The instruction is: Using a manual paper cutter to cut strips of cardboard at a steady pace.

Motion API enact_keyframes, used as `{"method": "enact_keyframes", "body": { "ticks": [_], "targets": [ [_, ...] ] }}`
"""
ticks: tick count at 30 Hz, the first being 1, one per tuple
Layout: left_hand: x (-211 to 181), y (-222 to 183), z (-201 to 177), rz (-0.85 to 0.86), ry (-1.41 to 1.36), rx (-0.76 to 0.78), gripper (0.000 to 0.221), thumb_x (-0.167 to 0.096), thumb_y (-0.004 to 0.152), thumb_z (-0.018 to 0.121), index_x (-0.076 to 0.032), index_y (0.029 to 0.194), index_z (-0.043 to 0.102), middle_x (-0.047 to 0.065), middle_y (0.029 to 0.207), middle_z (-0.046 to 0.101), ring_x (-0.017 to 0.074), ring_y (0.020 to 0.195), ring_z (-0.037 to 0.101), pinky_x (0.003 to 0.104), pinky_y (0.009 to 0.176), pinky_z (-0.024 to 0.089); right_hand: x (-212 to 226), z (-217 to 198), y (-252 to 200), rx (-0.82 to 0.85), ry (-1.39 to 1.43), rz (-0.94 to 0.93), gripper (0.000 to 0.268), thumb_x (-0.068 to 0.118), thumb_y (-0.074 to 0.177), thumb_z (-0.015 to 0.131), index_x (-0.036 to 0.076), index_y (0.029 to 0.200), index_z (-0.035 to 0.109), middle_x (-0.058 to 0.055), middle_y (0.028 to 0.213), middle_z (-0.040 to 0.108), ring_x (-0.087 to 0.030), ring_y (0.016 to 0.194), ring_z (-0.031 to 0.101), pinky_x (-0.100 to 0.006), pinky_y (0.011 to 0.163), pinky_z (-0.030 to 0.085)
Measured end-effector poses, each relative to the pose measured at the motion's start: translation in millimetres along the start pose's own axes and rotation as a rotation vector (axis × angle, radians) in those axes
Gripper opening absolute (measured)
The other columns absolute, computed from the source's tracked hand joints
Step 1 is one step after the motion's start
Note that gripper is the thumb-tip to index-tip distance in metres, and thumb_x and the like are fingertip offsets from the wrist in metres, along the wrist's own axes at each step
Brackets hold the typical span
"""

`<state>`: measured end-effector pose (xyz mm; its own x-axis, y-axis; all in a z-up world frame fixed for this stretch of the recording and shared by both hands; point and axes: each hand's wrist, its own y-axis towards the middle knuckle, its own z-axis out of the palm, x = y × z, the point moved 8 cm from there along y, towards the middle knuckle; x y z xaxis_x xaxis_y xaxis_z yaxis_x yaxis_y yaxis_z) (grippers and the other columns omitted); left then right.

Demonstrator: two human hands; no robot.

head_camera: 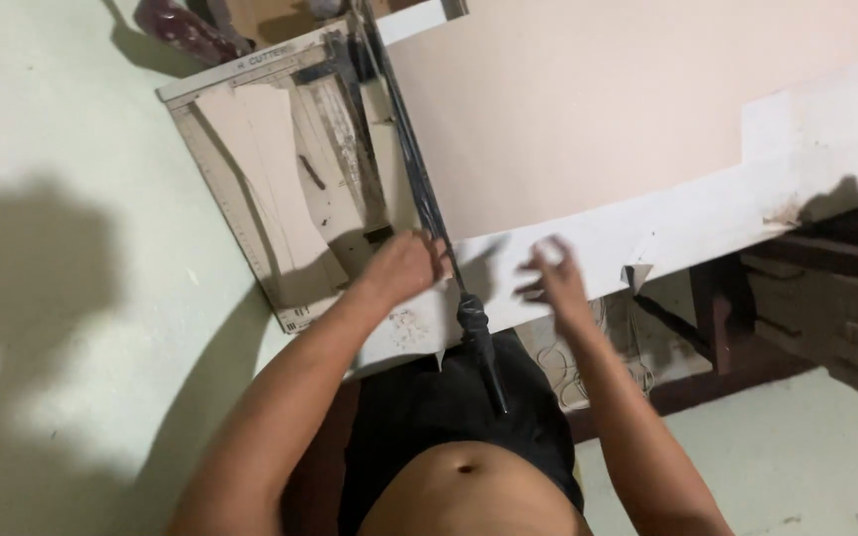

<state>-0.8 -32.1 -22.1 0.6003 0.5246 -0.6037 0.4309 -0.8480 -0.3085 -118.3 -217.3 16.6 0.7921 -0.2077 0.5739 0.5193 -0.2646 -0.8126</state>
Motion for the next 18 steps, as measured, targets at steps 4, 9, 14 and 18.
{"method": "enact_keyframes", "body": {
  "ticks": [4, 9, 14, 18],
  "targets": [
    [15.0, -51.4, 20.1, 0.023, 0.599, 0.248, 0.019, -0.010, 0.082, 0.061, -0.020, 0.077, 0.077, 0.008, 0.077, 0.074, 0.0281, 0.070, 0.064, 0.054, 0.065, 0.044, -21.7, -46.8, 64.4, -0.209, 0.458, 0.193, 0.069, 0.057, 0.098, 0.064, 0.010, 0.134, 0.029, -0.017, 0.107, 0.061, -0.033, 0.088, 0.065, -0.044, 0.074, 0.053],
    [104.2, -88.6, 26.6, -0.337, 0.523, 0.479, 0.020, -0.019, 0.090, 0.065, -0.022, 0.108, 0.074, 0.008, 0.125, 0.062, 0.0305, 0.099, 0.068, 0.051, 0.079, 0.050, 14.3, -105.3, 43.6, -0.271, 0.602, 0.044, 0.032, 0.039, 0.101, 0.074, 0.024, 0.099, 0.046, 0.006, 0.086, 0.049, -0.014, 0.074, 0.059, -0.021, 0.057, 0.046],
    [121.1, -100.7, -97.7, -0.936, 0.318, -0.300, 0.124, -0.066, 0.070, 0.085, -0.019, 0.163, 0.019, 0.017, 0.163, 0.013, 0.0408, 0.150, 0.009, 0.065, 0.118, 0.021, 100.2, -222.5, -126.7, -0.432, -1.277, 0.106, 0.068, 0.044, 0.081, 0.073, 0.045, 0.146, 0.053, -0.014, 0.140, 0.056, -0.046, 0.121, 0.058, -0.060, 0.096, 0.047],
    [127.5, -119.4, -95.7, -1.221, -0.230, -0.382, 0.118, -0.034, 0.085, 0.087, -0.018, 0.164, 0.001, 0.028, 0.162, 0.014, 0.0506, 0.149, 0.022, 0.071, 0.118, 0.020, 113.5, -295.7, -90.0, -0.373, -1.247, -0.116, 0.061, 0.038, 0.092, 0.065, 0.032, 0.150, 0.046, -0.021, 0.144, 0.049, -0.051, 0.124, 0.051, -0.063, 0.099, 0.040]
  ]
}}
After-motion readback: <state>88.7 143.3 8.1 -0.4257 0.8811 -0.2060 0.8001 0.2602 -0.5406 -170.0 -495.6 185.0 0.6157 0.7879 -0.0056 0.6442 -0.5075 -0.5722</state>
